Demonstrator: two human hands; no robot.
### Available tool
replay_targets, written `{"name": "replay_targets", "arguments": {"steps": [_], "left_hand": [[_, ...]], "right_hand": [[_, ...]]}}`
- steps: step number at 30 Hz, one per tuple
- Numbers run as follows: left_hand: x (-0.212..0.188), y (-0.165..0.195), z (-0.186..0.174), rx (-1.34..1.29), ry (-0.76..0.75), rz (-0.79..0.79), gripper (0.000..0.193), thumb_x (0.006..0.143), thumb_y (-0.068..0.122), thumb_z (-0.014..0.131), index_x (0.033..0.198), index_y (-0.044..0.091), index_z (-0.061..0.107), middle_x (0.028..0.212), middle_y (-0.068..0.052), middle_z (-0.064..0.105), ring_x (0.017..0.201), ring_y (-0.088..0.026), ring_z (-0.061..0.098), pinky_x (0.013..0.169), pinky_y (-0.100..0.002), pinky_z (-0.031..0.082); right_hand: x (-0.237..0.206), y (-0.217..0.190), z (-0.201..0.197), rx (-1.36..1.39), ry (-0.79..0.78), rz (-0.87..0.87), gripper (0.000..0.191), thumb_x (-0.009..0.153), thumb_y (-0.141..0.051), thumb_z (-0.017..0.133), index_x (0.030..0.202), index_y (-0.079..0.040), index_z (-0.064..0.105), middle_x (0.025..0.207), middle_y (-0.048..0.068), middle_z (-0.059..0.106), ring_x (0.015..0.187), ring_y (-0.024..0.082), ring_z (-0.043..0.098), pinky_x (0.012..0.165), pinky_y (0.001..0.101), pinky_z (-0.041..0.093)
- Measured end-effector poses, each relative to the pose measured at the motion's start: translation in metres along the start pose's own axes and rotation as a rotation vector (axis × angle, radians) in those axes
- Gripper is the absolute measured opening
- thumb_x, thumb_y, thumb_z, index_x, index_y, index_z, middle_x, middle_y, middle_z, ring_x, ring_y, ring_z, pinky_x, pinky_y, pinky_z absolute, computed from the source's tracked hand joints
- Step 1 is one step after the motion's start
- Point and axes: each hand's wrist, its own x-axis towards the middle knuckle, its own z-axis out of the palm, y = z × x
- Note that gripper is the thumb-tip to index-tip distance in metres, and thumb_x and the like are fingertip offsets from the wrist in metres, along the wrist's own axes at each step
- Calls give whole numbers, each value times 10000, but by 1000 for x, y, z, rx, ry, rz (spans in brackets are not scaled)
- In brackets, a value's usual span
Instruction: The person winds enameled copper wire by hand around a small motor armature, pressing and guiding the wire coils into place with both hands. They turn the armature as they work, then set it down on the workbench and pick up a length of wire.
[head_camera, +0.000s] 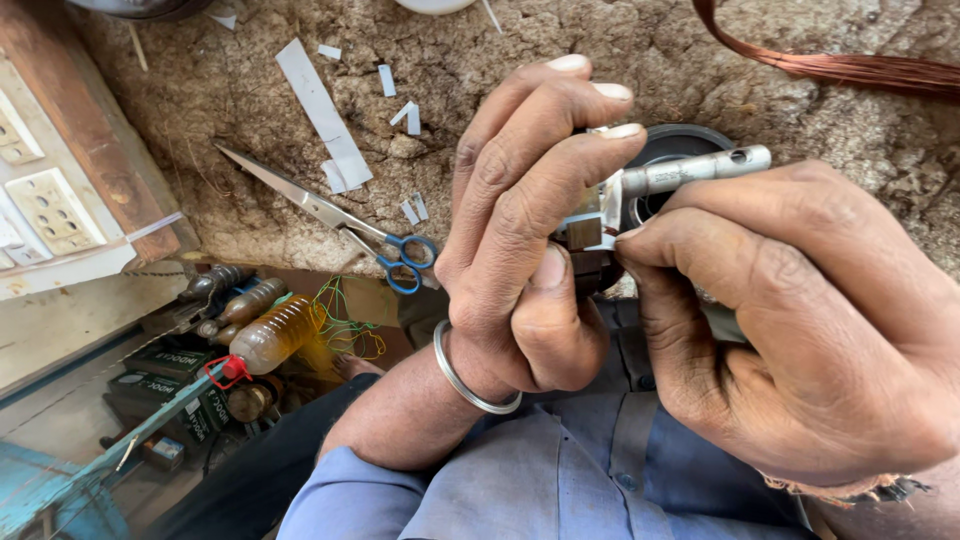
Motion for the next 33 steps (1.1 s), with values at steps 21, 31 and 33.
{"name": "replay_targets", "arguments": {"steps": [21,31,33], "left_hand": [[2,-3,-3,-39,-17,27,450,1031,182,371,1326,-16,648,1317,-175,664,1271,-308,610,1146,-388,500],[1,-5,-2,-51,-6,34,463,1030,198,376,1338,-3,657,1330,-163,671,1278,-293,610,1153,-379,495],[0,-5,-4,-47,-21,34,464,1022,198,383,1338,-7,653,1332,-170,668,1282,-298,606,1157,-384,487]], "right_hand": [[-5,2,5,-79,11,-94,199,832,144,762,1006,74,697,994,187,663,866,342,712,688,392,572],[-10,-4,5,-34,31,-5,167,937,144,773,1065,62,703,990,172,676,874,281,715,726,351,567],[-10,-7,5,-10,35,32,138,953,139,773,1050,67,706,991,172,685,862,255,713,717,330,561]]}}
